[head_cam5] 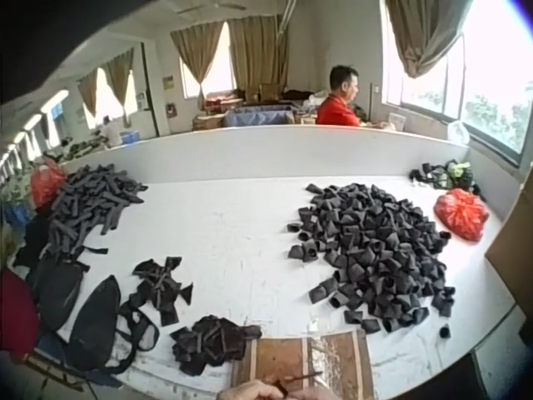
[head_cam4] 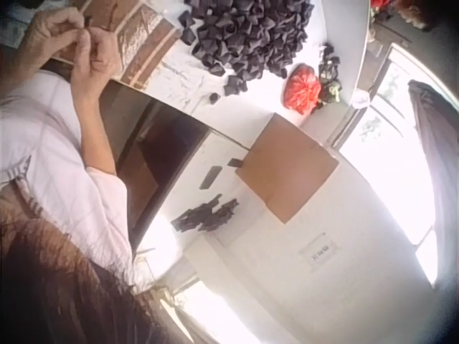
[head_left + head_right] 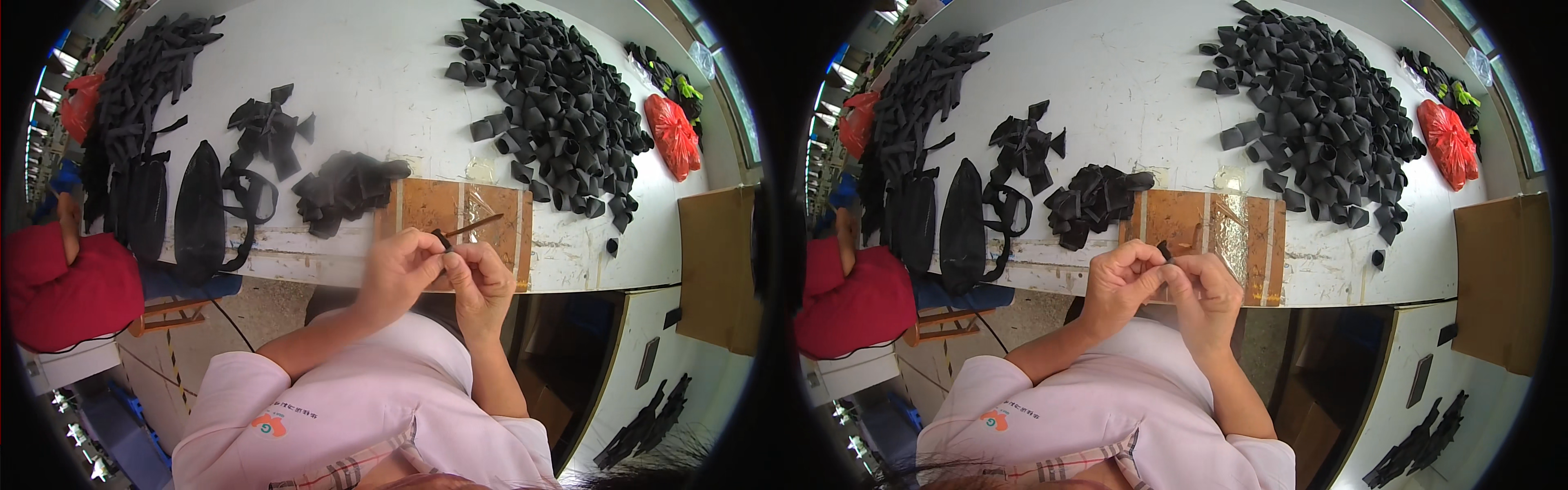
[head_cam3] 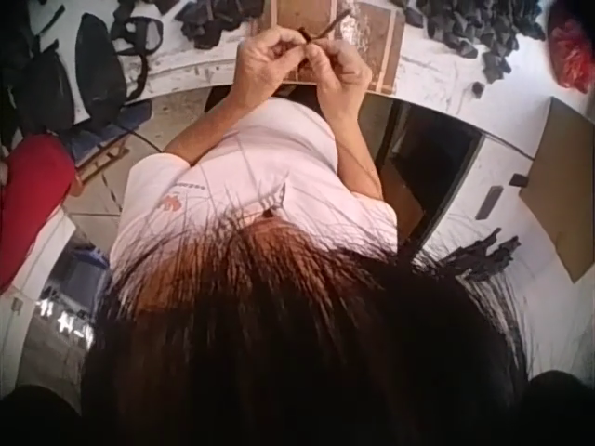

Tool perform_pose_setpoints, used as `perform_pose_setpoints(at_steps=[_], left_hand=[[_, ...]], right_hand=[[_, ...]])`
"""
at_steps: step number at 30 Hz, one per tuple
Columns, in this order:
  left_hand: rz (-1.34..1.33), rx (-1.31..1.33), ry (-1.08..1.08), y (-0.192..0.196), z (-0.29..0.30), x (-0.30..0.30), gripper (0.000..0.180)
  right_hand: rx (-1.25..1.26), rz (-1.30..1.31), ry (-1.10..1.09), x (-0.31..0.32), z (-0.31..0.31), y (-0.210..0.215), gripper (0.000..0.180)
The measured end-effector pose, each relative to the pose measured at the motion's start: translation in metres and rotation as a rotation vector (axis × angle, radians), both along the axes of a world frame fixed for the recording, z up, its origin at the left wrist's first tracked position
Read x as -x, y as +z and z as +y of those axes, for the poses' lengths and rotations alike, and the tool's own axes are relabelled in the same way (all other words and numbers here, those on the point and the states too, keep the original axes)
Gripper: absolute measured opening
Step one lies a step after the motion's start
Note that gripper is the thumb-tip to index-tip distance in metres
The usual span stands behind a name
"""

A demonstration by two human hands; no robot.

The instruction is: The recorder uses a small brush to apply adhesive to small black foam or rubber components and sets them aside.

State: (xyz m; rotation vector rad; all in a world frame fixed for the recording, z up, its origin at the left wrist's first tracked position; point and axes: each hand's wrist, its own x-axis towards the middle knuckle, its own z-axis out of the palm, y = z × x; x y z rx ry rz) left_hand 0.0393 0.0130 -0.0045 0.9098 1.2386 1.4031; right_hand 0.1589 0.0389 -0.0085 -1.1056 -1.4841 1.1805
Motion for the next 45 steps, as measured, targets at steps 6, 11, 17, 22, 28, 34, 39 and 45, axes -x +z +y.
perform_pose_setpoints(at_steps=[6, 11, 17, 22, 28, 34, 39, 45], left_hand=[[0.521, -0.276, 0.257, -0.023, -0.001, -0.015, 0.005], [-0.903, 0.281, -0.230, 0.007, 0.007, 0.005, 0.012], [-0.199, -0.003, -0.016, 0.021, 0.008, -0.012, 0.014], [-0.357, 0.050, -0.002, 0.042, 0.031, -0.011, 0.010], [-1.392, 0.154, -0.460, 0.052, 0.039, 0.015, 0.013], [-0.619, 0.120, -0.154, 0.032, 0.043, 0.007, 0.014], [0.161, -0.355, -0.009, 0.052, 0.050, 0.002, 0.036], [0.018, -0.360, -0.104, 0.046, 0.045, 0.004, 0.010]], right_hand=[[-0.423, -0.435, -0.069, 0.002, 0.001, -0.002, 0.013], [-0.008, -0.084, -0.090, -0.013, 0.000, -0.005, 0.010], [0.783, 1.113, 0.330, -0.017, 0.001, 0.007, 0.008], [0.675, 0.830, 0.332, -0.028, 0.026, 0.041, 0.019], [0.439, 0.478, 0.512, -0.016, 0.068, 0.077, 0.024], [0.504, 0.459, 0.466, -0.020, 0.066, 0.025, 0.023], [0.026, 0.079, 0.075, -0.015, 0.054, 0.041, 0.032], [-0.455, -0.105, 0.043, -0.013, 0.038, 0.051, 0.031]])
